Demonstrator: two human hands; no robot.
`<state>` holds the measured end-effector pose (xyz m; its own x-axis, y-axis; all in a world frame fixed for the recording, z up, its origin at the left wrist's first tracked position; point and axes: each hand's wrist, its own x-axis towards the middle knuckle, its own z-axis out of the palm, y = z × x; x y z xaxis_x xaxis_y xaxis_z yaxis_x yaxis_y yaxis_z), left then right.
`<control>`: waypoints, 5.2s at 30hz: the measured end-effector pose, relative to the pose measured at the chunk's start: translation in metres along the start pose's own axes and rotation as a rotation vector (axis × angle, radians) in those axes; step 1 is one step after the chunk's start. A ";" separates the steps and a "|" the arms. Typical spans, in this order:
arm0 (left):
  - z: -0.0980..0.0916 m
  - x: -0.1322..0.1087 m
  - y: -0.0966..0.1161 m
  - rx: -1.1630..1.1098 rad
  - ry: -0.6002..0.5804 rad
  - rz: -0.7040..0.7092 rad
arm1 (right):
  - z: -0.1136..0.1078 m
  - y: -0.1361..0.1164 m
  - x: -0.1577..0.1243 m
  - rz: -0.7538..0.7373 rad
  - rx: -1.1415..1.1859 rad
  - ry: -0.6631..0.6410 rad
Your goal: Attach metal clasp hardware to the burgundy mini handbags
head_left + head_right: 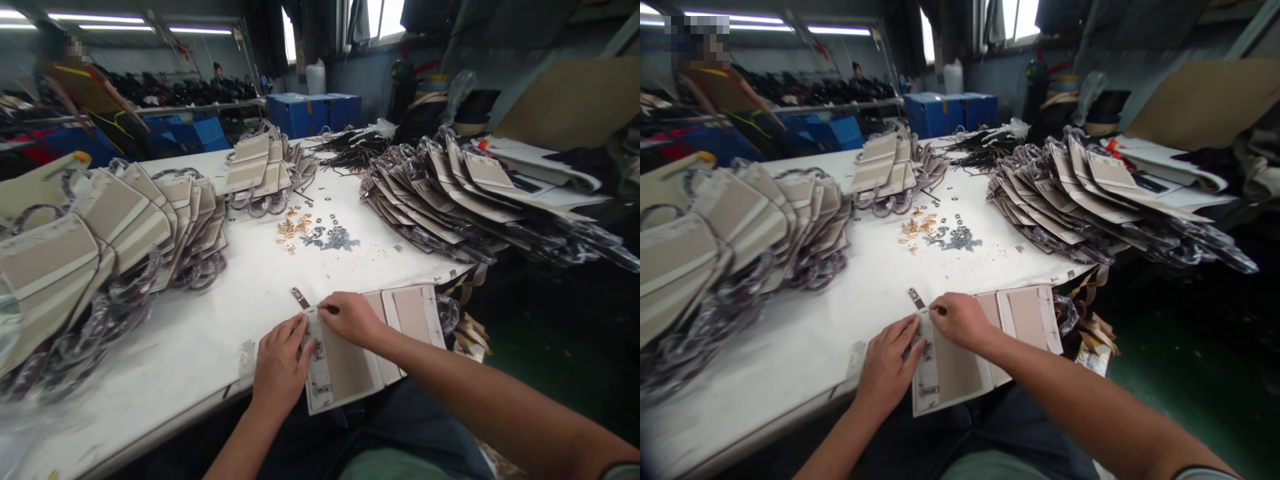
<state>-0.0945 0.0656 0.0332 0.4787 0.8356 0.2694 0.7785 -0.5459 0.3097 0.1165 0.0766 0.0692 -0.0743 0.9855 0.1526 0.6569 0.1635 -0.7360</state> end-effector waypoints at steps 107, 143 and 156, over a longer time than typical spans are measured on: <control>0.009 0.078 -0.052 -0.830 -0.409 -0.497 | 0.004 -0.021 0.043 0.117 -0.315 -0.385; -0.002 0.078 -0.041 -0.846 -0.391 -0.527 | -0.001 -0.028 0.069 0.305 -0.136 -0.653; 0.001 0.079 -0.044 -0.828 -0.394 -0.503 | -0.006 -0.022 0.080 0.314 0.013 -0.708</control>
<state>-0.0911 0.1556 0.0397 0.3906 0.8577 -0.3343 0.4745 0.1236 0.8715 0.1010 0.1512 0.1017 -0.3508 0.7794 -0.5190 0.7177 -0.1322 -0.6837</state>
